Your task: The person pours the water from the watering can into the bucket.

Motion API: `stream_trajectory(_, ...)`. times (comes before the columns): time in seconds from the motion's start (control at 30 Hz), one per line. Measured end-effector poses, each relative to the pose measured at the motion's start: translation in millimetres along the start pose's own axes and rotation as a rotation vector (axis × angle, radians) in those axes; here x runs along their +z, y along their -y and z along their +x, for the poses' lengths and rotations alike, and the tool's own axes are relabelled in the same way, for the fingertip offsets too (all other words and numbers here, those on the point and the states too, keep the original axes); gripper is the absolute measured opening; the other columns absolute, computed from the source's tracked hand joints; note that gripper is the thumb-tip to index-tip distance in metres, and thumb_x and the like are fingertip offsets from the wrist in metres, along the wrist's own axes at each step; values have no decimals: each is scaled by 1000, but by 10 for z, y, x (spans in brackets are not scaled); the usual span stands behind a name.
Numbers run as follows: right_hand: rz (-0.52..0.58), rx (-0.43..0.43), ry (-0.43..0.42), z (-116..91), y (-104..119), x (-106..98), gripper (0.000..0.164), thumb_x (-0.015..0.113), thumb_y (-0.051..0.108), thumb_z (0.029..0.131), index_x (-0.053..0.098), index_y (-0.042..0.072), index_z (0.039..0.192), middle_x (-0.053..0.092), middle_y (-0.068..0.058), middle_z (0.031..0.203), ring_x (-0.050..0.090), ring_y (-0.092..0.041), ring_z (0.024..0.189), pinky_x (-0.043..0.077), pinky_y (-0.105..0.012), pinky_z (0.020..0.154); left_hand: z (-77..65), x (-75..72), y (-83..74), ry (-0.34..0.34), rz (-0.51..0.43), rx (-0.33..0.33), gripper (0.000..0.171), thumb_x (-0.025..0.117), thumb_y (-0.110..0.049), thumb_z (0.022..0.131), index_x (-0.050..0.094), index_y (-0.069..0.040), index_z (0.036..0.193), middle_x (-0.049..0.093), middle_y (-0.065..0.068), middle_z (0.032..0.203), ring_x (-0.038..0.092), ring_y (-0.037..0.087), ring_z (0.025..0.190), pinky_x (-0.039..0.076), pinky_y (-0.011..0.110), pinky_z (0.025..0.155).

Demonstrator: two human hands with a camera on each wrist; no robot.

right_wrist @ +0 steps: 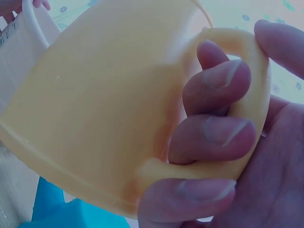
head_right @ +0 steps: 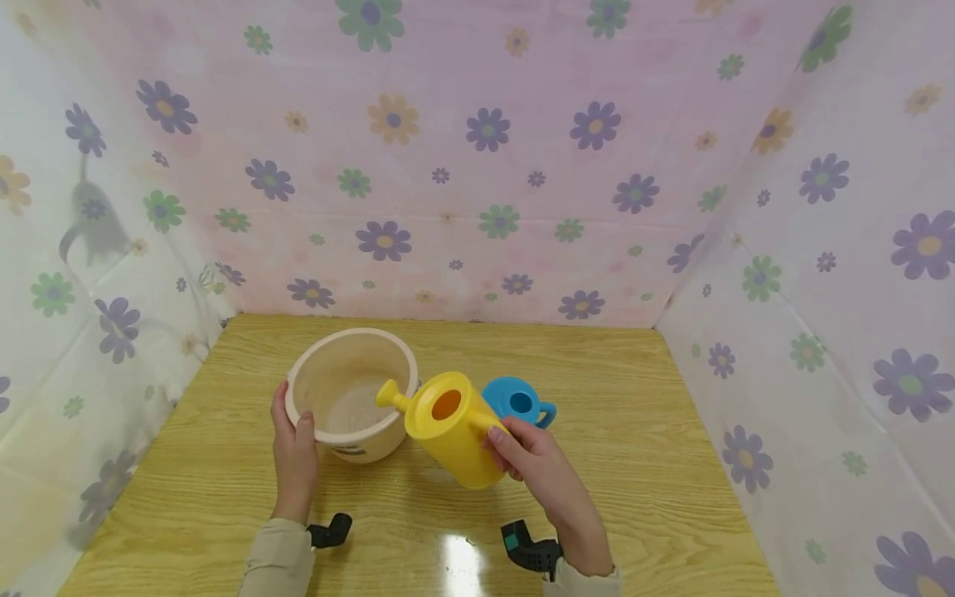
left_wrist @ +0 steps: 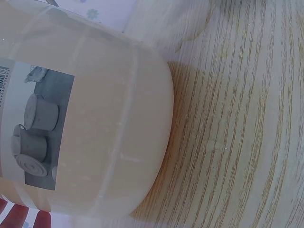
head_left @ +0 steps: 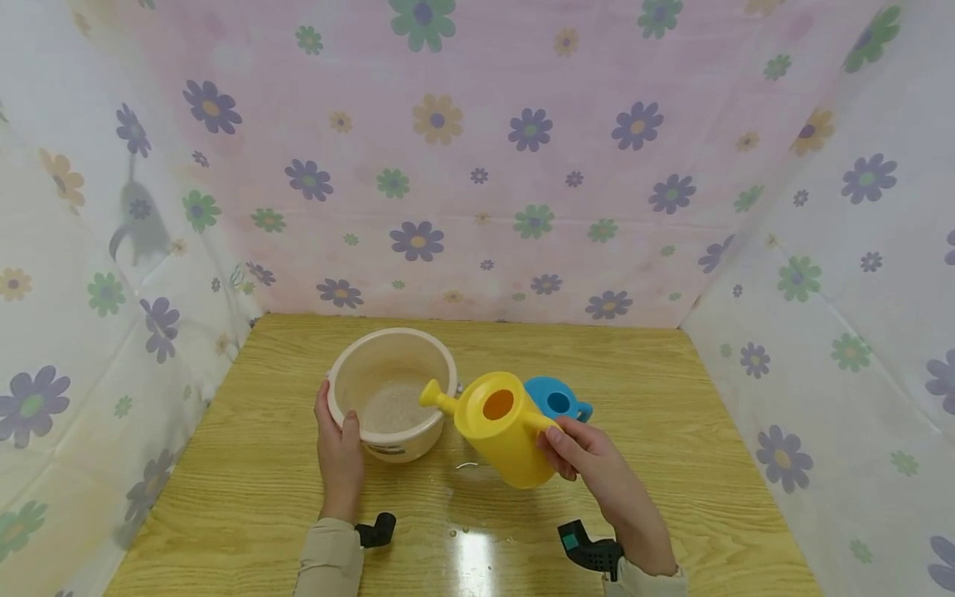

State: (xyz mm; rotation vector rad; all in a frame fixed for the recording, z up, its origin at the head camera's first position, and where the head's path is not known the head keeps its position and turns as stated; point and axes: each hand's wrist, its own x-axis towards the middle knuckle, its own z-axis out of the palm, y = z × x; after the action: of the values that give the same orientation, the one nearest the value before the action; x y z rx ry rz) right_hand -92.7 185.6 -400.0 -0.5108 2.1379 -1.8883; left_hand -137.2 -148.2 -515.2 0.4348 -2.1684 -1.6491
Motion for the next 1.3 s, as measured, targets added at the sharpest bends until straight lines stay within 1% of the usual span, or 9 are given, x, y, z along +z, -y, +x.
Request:
stream_trajectory(0.2,11,-3,16,4,-14,-4,28,35,16,100,52,-5,94,40,-11,68,35,-25,59,33,-29,52,-8,-2,-9,-1,-5,-4,57,40,-21,93,19,-44,142,27,-8,149,34,21,131,32,47,103)
stream_trajectory(0.37,16,24,31,12,-20,-9,31,34,20,100,53,-5,97,40,-9,69,36,-23,60,33,-27,52,-2,-5,-26,-3,-3,5,57,40,-21,93,20,-44,142,28,-8,148,34,21,131,32,47,103)
stream_trajectory(0.47,16,23,40,15,-24,-10,32,33,20,100,52,-5,97,39,-9,68,36,-23,60,33,-27,51,3,-9,-34,-6,3,10,57,40,-21,93,20,-43,142,28,-8,148,34,21,131,31,47,104)
stream_trajectory(0.6,11,7,42,17,-25,-9,31,33,19,100,53,-5,98,37,-12,67,34,-24,59,33,-28,52,9,-11,-31,-6,7,10,57,40,-21,93,19,-43,142,27,-9,148,33,21,132,31,47,104)
stream_trajectory(0.87,5,29,26,20,-30,-12,32,35,21,100,54,-5,99,39,-10,67,36,-23,59,34,-26,53,7,-4,-25,-1,2,1,58,40,-21,93,19,-44,142,26,-11,149,31,20,133,30,47,105)
stream_trajectory(1.1,-4,5,21,30,-28,-11,29,35,18,100,54,-4,97,38,-13,67,36,-24,60,34,-28,52,2,-7,-56,3,-5,-5,57,39,-23,93,19,-42,143,27,-9,149,33,22,132,32,47,104)
stream_trajectory(1.3,13,-25,41,15,-29,-10,32,31,18,101,53,-5,98,38,-13,67,35,-25,60,31,-32,51,-10,-10,-57,7,-1,-9,57,39,-23,93,19,-41,144,27,-9,149,33,21,132,32,47,104)
